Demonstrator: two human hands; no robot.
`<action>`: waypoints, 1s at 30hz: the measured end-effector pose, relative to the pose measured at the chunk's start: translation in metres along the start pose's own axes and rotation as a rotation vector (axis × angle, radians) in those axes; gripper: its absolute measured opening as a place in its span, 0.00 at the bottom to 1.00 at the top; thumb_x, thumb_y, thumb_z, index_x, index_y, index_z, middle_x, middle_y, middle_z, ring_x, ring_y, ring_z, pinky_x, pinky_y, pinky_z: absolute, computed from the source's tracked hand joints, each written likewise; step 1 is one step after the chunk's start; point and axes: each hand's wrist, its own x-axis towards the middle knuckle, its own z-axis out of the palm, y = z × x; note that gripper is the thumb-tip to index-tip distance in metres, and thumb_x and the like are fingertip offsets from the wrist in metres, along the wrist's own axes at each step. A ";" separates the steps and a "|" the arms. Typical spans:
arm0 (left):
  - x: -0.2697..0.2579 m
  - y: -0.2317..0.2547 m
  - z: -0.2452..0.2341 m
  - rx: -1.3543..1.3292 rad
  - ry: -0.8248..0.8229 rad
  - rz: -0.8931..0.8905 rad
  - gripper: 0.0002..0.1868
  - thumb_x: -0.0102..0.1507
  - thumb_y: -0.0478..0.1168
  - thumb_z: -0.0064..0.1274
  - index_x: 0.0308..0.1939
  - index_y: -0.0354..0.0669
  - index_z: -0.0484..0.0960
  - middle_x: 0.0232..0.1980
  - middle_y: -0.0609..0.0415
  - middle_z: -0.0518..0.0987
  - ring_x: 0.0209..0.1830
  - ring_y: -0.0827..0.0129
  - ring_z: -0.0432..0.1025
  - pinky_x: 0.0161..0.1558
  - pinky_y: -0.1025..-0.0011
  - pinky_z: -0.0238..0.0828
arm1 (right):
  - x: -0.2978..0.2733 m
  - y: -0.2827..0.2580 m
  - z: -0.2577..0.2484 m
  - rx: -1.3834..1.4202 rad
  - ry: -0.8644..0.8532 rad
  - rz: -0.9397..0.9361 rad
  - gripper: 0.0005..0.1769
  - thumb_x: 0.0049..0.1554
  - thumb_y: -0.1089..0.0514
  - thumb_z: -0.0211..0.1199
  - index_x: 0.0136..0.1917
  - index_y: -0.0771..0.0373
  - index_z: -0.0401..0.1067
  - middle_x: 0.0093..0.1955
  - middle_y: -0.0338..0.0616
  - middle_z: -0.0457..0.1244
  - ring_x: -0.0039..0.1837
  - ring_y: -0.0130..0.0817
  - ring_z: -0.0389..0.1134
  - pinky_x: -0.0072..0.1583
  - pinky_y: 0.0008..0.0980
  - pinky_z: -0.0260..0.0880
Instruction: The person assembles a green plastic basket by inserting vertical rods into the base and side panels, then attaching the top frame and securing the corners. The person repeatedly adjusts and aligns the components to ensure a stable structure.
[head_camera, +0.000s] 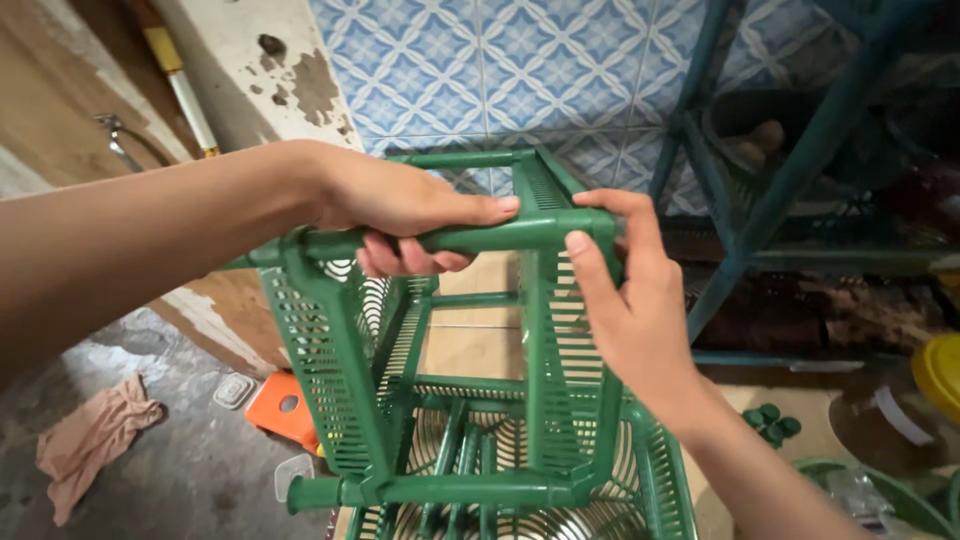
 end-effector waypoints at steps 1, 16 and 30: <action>-0.002 0.001 -0.001 0.045 0.023 0.040 0.38 0.68 0.74 0.25 0.24 0.46 0.67 0.18 0.65 0.57 0.12 0.79 0.50 0.14 0.75 0.49 | 0.004 0.000 -0.001 0.034 -0.010 -0.025 0.16 0.68 0.57 0.57 0.67 0.62 0.63 0.42 0.39 0.67 0.42 0.21 0.67 0.43 0.26 0.67; -0.092 -0.087 0.031 0.809 1.303 0.389 0.21 0.77 0.49 0.42 0.43 0.32 0.78 0.36 0.37 0.77 0.40 0.43 0.73 0.43 0.51 0.65 | 0.016 0.003 -0.011 -0.013 -0.103 -0.033 0.13 0.72 0.61 0.54 0.68 0.63 0.63 0.51 0.37 0.63 0.49 0.19 0.65 0.48 0.21 0.66; -0.068 -0.145 0.023 1.210 1.593 0.354 0.25 0.79 0.50 0.44 0.29 0.49 0.82 0.19 0.48 0.71 0.20 0.48 0.68 0.26 0.52 0.62 | 0.024 -0.009 0.002 -0.310 -0.065 -0.190 0.13 0.76 0.53 0.57 0.64 0.66 0.66 0.46 0.37 0.60 0.47 0.21 0.60 0.51 0.24 0.61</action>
